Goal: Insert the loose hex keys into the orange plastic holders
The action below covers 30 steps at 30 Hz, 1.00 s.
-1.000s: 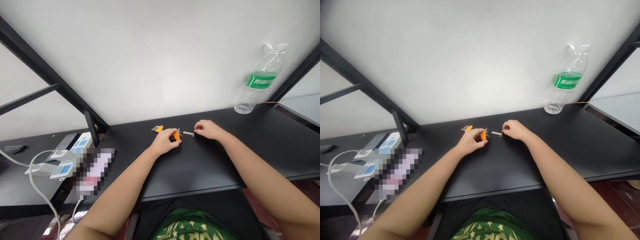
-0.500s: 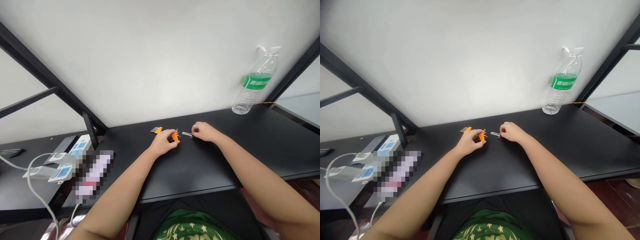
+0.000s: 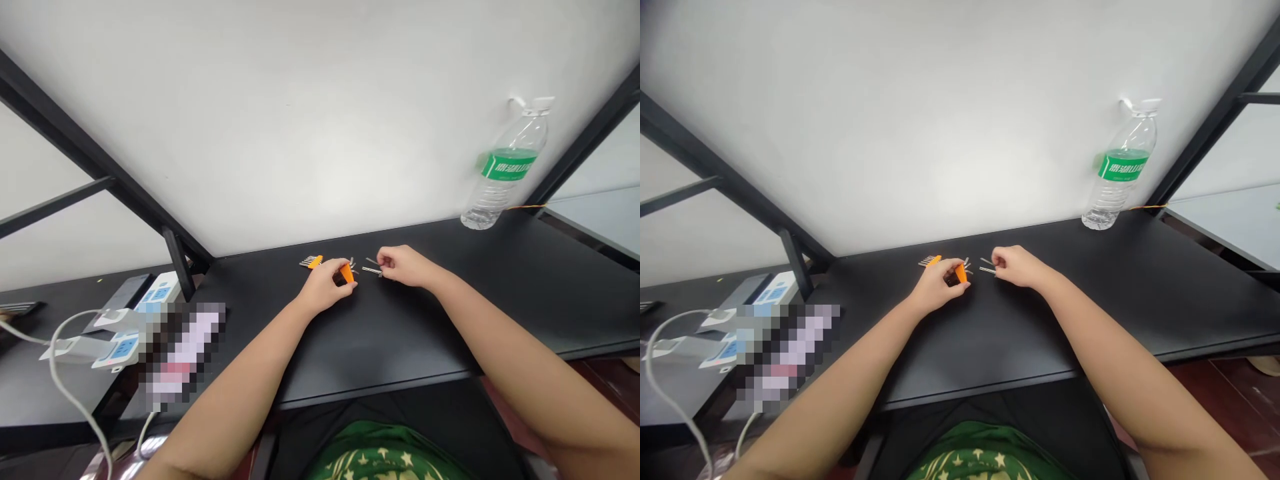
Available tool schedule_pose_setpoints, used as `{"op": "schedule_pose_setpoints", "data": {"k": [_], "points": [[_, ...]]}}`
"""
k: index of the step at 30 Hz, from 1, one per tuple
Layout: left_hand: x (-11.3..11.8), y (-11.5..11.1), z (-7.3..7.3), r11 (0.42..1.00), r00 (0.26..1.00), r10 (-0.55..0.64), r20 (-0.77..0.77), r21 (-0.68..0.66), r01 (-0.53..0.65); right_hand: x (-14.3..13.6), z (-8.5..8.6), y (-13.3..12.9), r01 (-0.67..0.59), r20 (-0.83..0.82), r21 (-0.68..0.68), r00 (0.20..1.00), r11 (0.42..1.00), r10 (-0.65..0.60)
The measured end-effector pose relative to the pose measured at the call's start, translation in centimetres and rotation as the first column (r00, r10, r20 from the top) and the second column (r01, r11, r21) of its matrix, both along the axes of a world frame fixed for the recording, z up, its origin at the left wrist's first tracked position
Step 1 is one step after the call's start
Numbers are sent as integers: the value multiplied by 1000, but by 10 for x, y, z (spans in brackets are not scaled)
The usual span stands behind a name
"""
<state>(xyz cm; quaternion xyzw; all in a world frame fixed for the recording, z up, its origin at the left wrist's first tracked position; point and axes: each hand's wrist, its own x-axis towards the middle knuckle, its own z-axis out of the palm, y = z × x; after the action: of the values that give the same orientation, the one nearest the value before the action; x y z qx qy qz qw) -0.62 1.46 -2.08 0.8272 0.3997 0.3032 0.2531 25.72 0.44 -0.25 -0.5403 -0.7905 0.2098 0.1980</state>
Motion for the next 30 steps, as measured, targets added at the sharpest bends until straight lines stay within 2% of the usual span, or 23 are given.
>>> {"op": "schedule_pose_setpoints", "data": {"k": [2, 5, 13, 18, 24, 30], "points": [[0, 1, 0, 1000, 1000, 11, 15, -9, -11, -6, 1, -3, -110, -122, 65, 986, 992, 117], [0, 1, -1, 1000, 999, 20, 38, -23, -20, -13, 1, -7, -171, -174, 162, 964, 972, 199], [1, 0, 0, 999, 997, 48, 54, -20, -47, -11, 0, -8, -203, -232, 205, 940, 957, 249], [0, 1, -1, 1000, 1000, 26, 11, -3, -26, -16, -4, -9, -242, -157, 249, 945, 938, 286], [0, -3, 1, 993, 990, -26, -137, 113, 42, -18, -2, -12, -264, -62, 313, 953, 912, 297], [5, -9, 7, 982, 982, -86, -168, 152, 112, -40, -5, -21, -284, -148, 239, 934, 928, 324]]}}
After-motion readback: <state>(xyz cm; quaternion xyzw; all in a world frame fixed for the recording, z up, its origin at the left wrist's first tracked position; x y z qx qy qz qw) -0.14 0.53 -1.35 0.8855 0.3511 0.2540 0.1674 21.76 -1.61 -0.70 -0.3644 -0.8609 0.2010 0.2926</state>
